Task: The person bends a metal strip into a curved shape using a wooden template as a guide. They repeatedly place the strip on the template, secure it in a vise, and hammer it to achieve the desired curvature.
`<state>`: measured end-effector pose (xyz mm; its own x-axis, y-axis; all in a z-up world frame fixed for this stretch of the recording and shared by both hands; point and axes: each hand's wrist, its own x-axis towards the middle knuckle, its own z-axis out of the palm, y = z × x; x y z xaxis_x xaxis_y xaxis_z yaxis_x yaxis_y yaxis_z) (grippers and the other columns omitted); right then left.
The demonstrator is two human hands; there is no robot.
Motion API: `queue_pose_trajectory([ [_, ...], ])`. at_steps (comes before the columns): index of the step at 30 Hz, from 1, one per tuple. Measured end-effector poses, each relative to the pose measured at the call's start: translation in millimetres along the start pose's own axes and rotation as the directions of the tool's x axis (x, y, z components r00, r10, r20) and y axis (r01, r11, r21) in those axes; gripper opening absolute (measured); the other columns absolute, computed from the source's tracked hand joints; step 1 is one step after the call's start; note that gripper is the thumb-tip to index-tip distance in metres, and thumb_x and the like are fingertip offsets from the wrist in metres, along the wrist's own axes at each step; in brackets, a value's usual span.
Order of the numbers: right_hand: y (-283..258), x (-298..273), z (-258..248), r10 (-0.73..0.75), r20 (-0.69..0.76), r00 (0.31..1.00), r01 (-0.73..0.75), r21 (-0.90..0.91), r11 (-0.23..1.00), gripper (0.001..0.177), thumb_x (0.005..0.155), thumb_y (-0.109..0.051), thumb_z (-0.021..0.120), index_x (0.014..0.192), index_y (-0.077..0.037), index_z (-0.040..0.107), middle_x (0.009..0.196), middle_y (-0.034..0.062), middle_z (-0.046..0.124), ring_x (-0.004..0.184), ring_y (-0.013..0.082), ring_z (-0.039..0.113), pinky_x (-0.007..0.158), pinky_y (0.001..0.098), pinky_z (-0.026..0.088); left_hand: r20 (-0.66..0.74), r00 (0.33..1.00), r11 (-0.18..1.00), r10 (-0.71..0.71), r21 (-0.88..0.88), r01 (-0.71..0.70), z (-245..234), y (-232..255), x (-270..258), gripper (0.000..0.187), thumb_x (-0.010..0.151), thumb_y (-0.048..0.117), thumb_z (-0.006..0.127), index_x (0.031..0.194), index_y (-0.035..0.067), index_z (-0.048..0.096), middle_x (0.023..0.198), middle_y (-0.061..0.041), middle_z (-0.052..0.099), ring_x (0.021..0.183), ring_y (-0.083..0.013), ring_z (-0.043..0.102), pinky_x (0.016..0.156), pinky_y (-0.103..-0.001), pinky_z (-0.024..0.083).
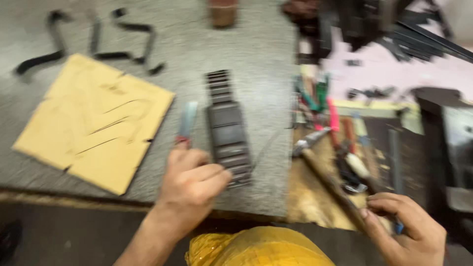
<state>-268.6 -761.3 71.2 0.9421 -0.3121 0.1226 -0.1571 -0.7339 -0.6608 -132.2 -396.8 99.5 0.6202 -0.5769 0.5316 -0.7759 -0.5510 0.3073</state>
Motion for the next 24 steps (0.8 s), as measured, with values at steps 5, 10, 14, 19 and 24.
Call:
queue_pose_trajectory([
  [5,-110,5,88,-0.295,0.174,0.940,0.284,0.084,0.955,0.017,0.071,-0.007,0.082,0.085,-0.003,0.073,0.092,0.0091,0.075,0.084,0.0176,0.076,0.074,0.0290,0.059,0.045,0.974,0.965,-0.223,0.155,0.214,-99,-96,-124,0.020,0.070,0.001,0.072,0.087,0.010,0.077,0.088,-0.002,0.076,0.075,-0.0217,0.067,0.068,-0.039,0.052],
  [10,-222,-2,190,-0.508,0.296,0.809,0.460,0.220,0.860,0.019,0.074,-0.008,0.082,0.089,-0.007,0.071,0.094,0.0074,0.073,0.086,0.0235,0.075,0.072,0.0309,0.058,0.154,0.955,0.957,-0.255,0.185,0.225,-145,-188,-201,0.008,0.077,0.006,0.075,0.083,0.012,0.077,0.087,-0.002,0.077,0.074,-0.0231,0.070,0.065,-0.039,0.054],
  [14,-269,-15,248,-0.471,0.443,0.763,0.404,0.243,0.882,0.021,0.077,-0.008,0.081,0.095,-0.005,0.071,0.095,0.0100,0.071,0.083,0.0287,0.073,0.068,0.0344,0.057,0.203,0.917,0.934,-0.343,0.175,0.310,-152,-249,-222,0.026,0.075,-0.001,0.069,0.095,0.012,0.079,0.100,-0.003,0.077,0.088,-0.0268,0.070,0.077,-0.041,0.056],
  [19,-283,-17,272,-0.338,0.503,0.796,0.287,0.179,0.941,0.021,0.077,-0.008,0.080,0.096,-0.006,0.072,0.094,0.0092,0.072,0.082,0.0256,0.074,0.069,0.0339,0.059,0.122,0.921,0.928,-0.371,0.087,0.362,-151,-270,-228,0.037,0.074,0.003,0.068,0.110,0.007,0.076,0.114,-0.008,0.075,0.091,-0.0311,0.067,0.081,-0.045,0.054],
  [24,-286,-13,286,-0.236,0.493,0.837,0.221,0.091,0.971,0.022,0.077,-0.009,0.081,0.096,-0.004,0.071,0.091,0.0084,0.072,0.081,0.0219,0.074,0.068,0.0324,0.059,0.116,0.917,0.913,-0.382,-0.108,0.394,-133,-270,-231,0.027,0.081,0.012,0.073,0.108,0.005,0.073,0.105,-0.011,0.072,0.093,-0.0309,0.068,0.080,-0.042,0.055],
])
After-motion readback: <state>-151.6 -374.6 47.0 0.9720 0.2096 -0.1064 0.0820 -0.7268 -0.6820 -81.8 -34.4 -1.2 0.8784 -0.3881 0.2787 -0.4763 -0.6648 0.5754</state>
